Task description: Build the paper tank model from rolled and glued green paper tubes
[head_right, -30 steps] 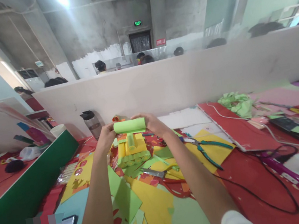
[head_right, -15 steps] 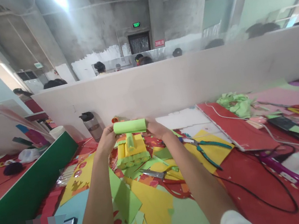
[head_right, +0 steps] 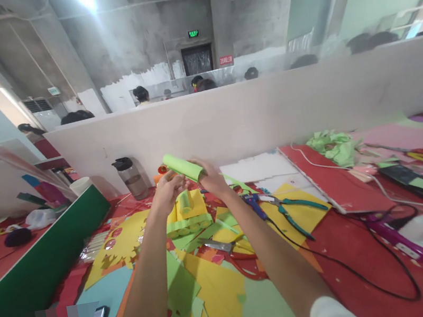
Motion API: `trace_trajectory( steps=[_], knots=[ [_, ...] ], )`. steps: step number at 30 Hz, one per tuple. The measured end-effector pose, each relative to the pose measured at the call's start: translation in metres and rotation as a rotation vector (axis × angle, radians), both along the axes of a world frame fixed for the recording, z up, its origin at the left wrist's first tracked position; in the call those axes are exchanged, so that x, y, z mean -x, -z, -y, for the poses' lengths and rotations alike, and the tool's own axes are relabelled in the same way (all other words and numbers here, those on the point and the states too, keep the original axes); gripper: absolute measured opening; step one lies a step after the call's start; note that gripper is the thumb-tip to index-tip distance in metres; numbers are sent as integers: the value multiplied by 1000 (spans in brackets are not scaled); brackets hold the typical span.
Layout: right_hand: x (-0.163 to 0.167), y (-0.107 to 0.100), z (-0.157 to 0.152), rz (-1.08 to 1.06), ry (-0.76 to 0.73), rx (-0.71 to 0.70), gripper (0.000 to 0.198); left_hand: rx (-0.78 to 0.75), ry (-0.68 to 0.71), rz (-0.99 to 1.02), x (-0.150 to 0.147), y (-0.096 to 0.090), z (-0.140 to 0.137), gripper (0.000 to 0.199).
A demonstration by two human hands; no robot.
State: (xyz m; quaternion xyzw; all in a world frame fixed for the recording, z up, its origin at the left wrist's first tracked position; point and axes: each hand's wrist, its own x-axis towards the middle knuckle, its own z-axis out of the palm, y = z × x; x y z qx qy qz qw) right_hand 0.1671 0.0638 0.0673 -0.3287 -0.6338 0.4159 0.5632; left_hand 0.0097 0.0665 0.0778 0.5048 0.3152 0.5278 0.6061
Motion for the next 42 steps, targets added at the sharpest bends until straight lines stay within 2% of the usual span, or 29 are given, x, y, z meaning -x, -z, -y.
trace_trajectory(
  steps=[7, 13, 18, 23, 30, 35, 39, 42],
  knots=[
    [4, 3, -3, 12, 52, -72, 48, -31, -51, -65, -5, -1, 3, 34],
    [3, 2, -1, -70, -21, -13, 44, -79, -72, -94, -5, -3, 4, 35],
    [0, 4, -2, -58, 30, 15, 46, -120, -200, -32, -2, -8, 5, 47],
    [0, 2, -1, -12, 12, -10, 43, -153, -240, -52, 5, -8, 3, 48],
    [3, -2, 2, 46, 15, -24, 44, -177, -230, -76, 10, -7, 1, 43],
    [2, 0, 0, 80, 16, -80, 48, -103, -214, 31, 7, -8, 2, 54],
    [4, 1, 0, 92, 37, -134, 53, -23, -109, 122, 7, -5, 0, 47],
    [6, 1, 1, 138, 73, -245, 53, -6, -14, 89, 7, -5, 1, 42]
  ],
)
